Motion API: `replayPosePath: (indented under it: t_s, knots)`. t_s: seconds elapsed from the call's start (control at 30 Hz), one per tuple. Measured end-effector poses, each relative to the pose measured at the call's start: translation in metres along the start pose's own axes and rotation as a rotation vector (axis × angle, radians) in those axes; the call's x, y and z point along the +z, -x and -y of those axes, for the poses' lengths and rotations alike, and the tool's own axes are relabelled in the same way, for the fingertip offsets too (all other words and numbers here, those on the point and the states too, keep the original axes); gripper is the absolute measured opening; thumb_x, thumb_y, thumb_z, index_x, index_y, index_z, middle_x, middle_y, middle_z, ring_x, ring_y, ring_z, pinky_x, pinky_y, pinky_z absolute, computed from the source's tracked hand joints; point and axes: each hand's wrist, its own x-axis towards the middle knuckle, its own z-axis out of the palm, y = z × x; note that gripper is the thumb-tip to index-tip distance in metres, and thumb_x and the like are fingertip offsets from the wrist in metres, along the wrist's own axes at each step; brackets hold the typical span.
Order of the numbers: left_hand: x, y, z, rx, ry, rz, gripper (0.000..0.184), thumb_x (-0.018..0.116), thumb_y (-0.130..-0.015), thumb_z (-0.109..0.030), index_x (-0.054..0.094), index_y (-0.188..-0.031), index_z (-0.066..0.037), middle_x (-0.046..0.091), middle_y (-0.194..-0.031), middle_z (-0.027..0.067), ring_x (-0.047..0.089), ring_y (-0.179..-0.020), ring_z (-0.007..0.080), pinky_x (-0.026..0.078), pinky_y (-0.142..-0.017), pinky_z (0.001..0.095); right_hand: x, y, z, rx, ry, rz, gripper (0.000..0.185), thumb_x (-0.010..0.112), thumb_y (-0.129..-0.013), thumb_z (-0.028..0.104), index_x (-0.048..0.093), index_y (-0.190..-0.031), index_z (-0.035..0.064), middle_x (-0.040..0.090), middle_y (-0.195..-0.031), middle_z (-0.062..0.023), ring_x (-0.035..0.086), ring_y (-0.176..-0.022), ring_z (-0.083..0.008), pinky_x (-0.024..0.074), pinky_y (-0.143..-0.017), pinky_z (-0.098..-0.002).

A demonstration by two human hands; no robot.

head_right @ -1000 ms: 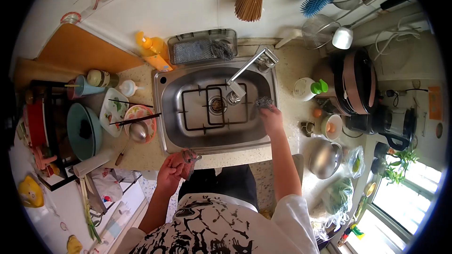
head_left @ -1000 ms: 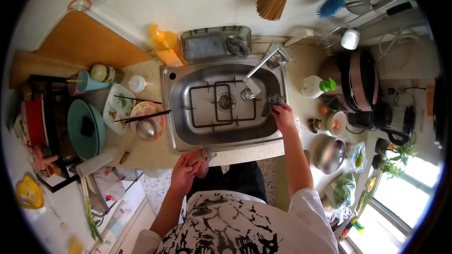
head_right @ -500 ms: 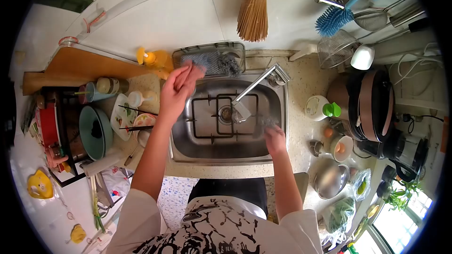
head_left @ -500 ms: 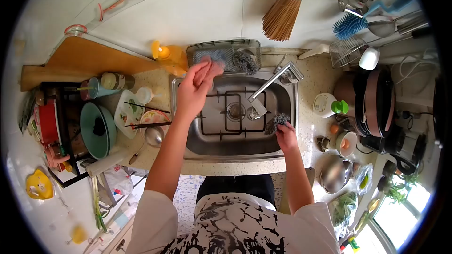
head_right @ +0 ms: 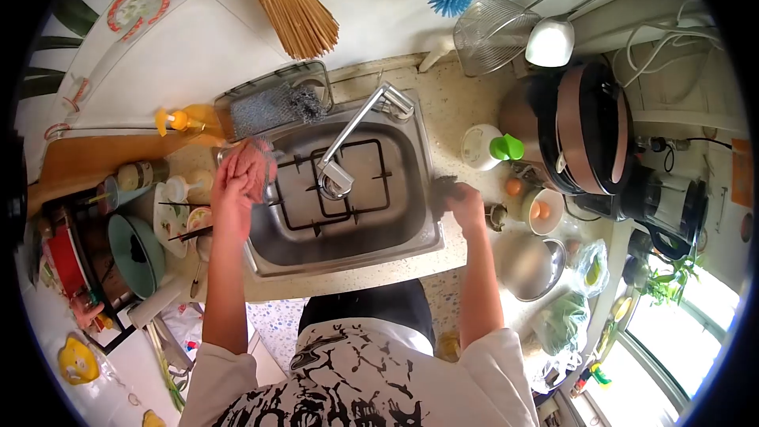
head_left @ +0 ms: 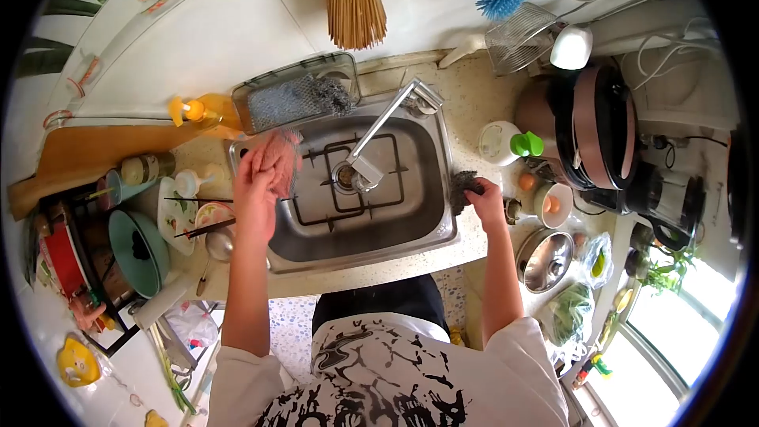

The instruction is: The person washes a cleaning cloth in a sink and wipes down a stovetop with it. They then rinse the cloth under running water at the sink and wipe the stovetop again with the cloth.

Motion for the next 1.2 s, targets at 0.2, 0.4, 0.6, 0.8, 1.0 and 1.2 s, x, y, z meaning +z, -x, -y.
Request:
replayPosePath:
  t_s: [0.2,0.4,0.6,0.8,1.0,1.2]
  knots:
    - [-0.002,0.041,0.039,-0.154,0.137,0.006,0.071,0.050,-0.090,0.003,0.042,-0.161,-0.004,0.052,-0.160,0.0135,0.053,-0.145,0.0238,0.047,-0.115,0.0393,0.009,0.033,0.045,-0.360,0.609,-0.371,0.043,0.078,-0.081,0.012,0.072,-0.124,0.0080,0.071,-0.114,-0.0142,0.070,-0.103,-0.0355,0.0567,-0.093,-0.0467]
    - [0.010,0.041,0.115,-0.385,0.369,0.066,0.082,0.043,-0.085,0.008,0.040,-0.165,-0.012,0.057,-0.154,0.0048,0.053,-0.145,0.0191,0.046,-0.110,0.0443,0.038,0.056,0.088,-0.662,0.592,-0.452,0.047,0.072,-0.087,0.009,0.066,-0.133,0.0108,0.070,-0.118,-0.0131,0.072,-0.096,-0.0362,0.0592,-0.084,-0.0492]
    - [0.025,0.025,0.185,-0.536,0.515,0.127,0.084,0.042,-0.084,0.008,0.040,-0.165,-0.014,0.060,-0.148,0.0007,0.059,-0.126,0.0156,0.046,-0.103,0.0489,0.127,-0.015,0.173,-0.428,0.478,0.026,0.079,0.066,-0.093,0.019,0.033,-0.164,0.0234,0.076,-0.090,-0.0177,0.073,-0.084,-0.0452,0.0582,-0.079,-0.0580]
    - [0.032,0.013,0.204,-0.553,0.614,0.114,0.066,0.041,-0.094,-0.003,0.048,-0.159,-0.016,0.055,-0.147,0.0052,0.060,-0.125,0.0269,0.047,-0.104,0.0537,0.163,-0.056,0.188,-0.363,0.521,0.053,0.086,0.068,-0.089,0.021,0.030,-0.166,0.0216,0.076,-0.089,-0.0160,0.073,-0.084,-0.0452,0.0579,-0.079,-0.0584]
    - [0.032,0.004,0.211,-0.560,0.801,0.102,0.043,0.043,-0.104,-0.025,0.063,-0.142,-0.018,0.064,-0.149,0.0078,0.063,-0.126,0.0279,0.046,-0.103,0.0527,0.158,-0.051,0.134,-0.539,0.281,0.031,0.080,0.066,-0.088,0.012,0.040,-0.163,0.0204,0.077,-0.096,-0.0137,0.074,-0.081,-0.0404,0.0587,-0.074,-0.0505]
    - [0.047,-0.011,0.204,-0.627,0.644,-0.027,0.036,0.045,-0.111,-0.044,0.068,-0.120,-0.017,0.075,-0.113,0.0015,0.068,-0.099,0.0202,0.050,-0.073,0.0424,0.162,-0.013,0.130,-0.537,0.266,0.098,0.069,0.064,-0.090,0.002,0.047,-0.157,0.0123,0.075,-0.094,-0.0137,0.074,-0.072,-0.0237,0.0577,-0.067,-0.0380]
